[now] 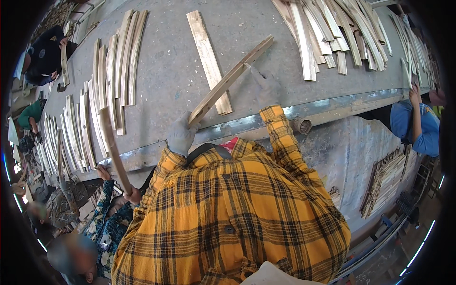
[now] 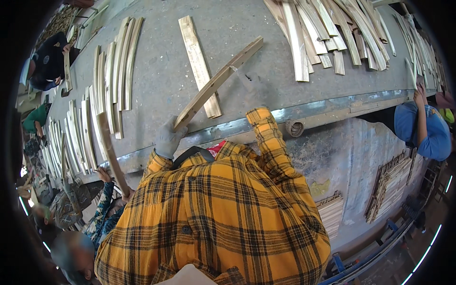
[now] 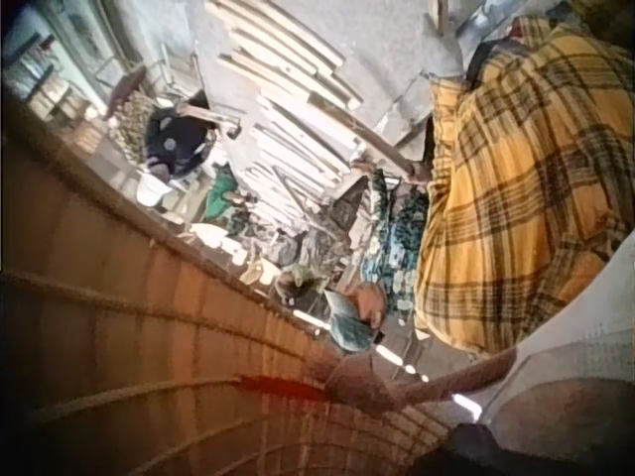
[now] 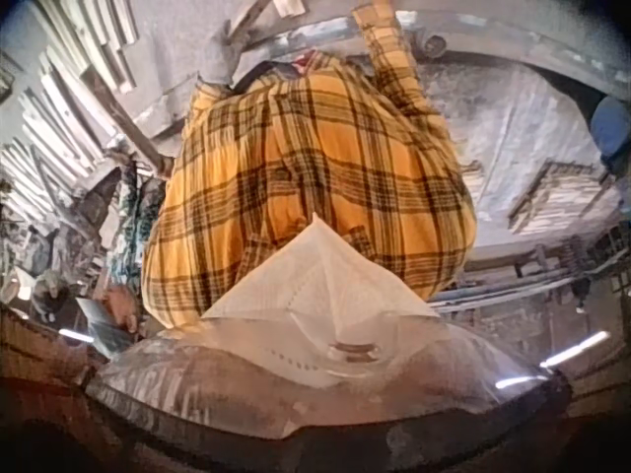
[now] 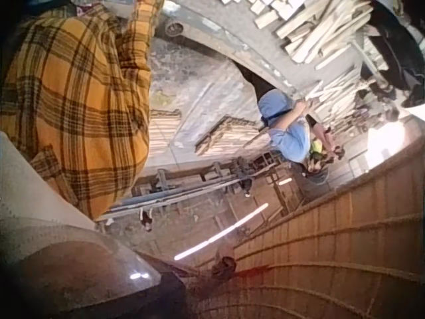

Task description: The person uses a small knife to carve and shape wooden planks on a metal table. They repeatedly pick up planks, scrape the surface to remove imperfections, and place the finished pieces into a pile. The task involves continuous manual shaping of multiple wooden items.

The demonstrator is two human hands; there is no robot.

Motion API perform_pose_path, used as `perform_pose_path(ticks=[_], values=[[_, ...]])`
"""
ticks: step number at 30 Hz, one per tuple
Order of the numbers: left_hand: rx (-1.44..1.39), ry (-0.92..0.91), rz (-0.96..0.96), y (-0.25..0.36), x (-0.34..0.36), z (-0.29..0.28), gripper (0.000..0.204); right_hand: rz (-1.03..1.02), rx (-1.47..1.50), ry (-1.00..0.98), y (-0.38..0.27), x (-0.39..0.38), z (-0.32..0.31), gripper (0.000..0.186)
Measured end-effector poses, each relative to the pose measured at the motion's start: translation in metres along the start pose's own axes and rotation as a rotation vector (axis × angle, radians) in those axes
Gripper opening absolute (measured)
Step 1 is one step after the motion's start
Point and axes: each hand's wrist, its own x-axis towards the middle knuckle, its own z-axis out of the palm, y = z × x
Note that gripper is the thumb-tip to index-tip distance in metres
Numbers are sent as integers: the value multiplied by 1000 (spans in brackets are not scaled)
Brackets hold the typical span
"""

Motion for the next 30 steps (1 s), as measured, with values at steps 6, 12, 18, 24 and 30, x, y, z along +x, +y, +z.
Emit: perform_pose_path(ticks=[6, 12, 18, 24, 30], values=[[35, 17, 68, -19, 8, 8, 24, 117, 36, -7, 10, -4, -9, 49], [95, 85, 120, -15, 7, 11, 22, 43, -83, -138, -7, 7, -14, 54], [-85, 65, 146, -34, 12, 20, 24, 296, 754, -181, -4, 0, -26, 43], [-394, -104, 39, -3, 35, 9, 29, 815, 895, -142, -3, 13, -30, 28], [-1293, -547, -304, 35, 48, 13, 37, 757, 1020, -127, -62, 0, -58, 27]])
